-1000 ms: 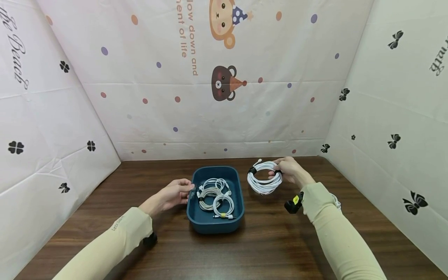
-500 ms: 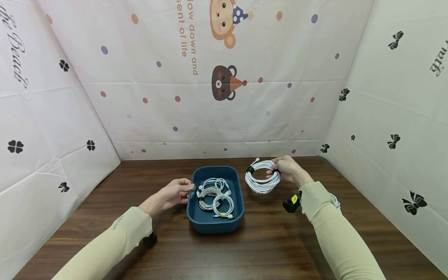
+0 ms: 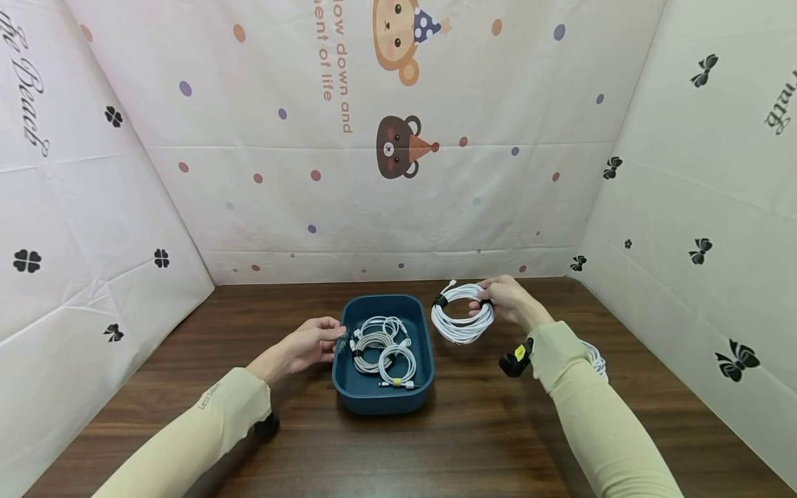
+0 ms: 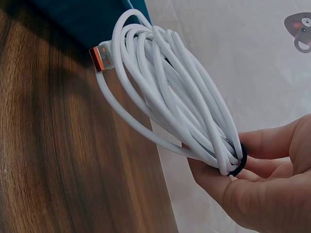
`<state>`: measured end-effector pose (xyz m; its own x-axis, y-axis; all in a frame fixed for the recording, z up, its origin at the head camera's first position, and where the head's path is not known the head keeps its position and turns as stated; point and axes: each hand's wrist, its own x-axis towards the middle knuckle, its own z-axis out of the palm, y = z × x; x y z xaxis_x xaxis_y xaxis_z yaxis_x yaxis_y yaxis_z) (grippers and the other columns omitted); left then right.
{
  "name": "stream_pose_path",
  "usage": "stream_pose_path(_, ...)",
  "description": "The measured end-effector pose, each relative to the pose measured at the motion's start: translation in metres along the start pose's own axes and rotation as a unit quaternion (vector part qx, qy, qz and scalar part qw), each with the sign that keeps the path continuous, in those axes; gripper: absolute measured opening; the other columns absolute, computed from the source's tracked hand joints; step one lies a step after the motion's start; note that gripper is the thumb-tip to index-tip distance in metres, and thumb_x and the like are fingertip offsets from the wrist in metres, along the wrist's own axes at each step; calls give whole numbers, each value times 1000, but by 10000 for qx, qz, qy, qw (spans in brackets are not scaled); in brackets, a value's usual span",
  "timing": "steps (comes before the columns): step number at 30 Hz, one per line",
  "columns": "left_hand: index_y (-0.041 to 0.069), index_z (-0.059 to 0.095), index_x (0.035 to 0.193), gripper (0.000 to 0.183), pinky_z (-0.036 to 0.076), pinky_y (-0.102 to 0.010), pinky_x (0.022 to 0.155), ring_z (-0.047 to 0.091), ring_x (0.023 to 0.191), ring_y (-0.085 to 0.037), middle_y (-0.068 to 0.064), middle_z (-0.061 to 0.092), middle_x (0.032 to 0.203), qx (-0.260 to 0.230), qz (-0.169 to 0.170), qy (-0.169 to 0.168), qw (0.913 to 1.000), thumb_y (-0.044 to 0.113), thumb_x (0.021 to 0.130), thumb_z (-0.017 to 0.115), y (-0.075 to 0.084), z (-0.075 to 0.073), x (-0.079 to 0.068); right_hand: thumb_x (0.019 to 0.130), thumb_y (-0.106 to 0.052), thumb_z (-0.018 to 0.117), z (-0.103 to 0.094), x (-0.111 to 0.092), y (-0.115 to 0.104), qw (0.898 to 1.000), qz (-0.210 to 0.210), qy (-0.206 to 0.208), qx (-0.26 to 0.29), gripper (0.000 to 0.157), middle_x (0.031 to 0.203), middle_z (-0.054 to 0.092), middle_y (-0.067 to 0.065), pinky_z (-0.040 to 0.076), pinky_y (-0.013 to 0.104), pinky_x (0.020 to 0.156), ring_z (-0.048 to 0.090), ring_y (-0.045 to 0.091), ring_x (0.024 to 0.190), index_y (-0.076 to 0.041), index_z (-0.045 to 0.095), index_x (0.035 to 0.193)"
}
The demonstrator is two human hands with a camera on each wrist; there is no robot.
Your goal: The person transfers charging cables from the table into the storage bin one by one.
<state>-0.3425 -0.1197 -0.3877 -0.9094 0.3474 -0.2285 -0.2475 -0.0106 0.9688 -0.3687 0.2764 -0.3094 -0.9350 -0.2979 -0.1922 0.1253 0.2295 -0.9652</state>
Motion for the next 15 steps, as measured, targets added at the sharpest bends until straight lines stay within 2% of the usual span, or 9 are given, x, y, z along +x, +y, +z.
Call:
stream_pose_path(8, 9, 49, 98, 8, 50, -28, 63, 52, 66, -14, -2, 55, 79, 45, -13, 2, 10000, 15, 98, 54, 0, -1, -1, 101, 3, 31, 1, 3, 0, 10000, 2, 10, 22, 49, 97, 56, 11, 58, 30, 80, 66, 11, 77, 17, 14, 145)
stream_pose_path(15, 9, 49, 99, 9, 50, -28, 63, 51, 67, -15, -2, 54, 79, 50, -13, 12, 10000, 15, 98, 55, 0, -1, 0, 101, 2, 32, 3, 4, 0, 9999, -67, -123, -79, 47, 97, 59, 12, 57, 28, 77, 67, 12, 79, 18, 19, 143)
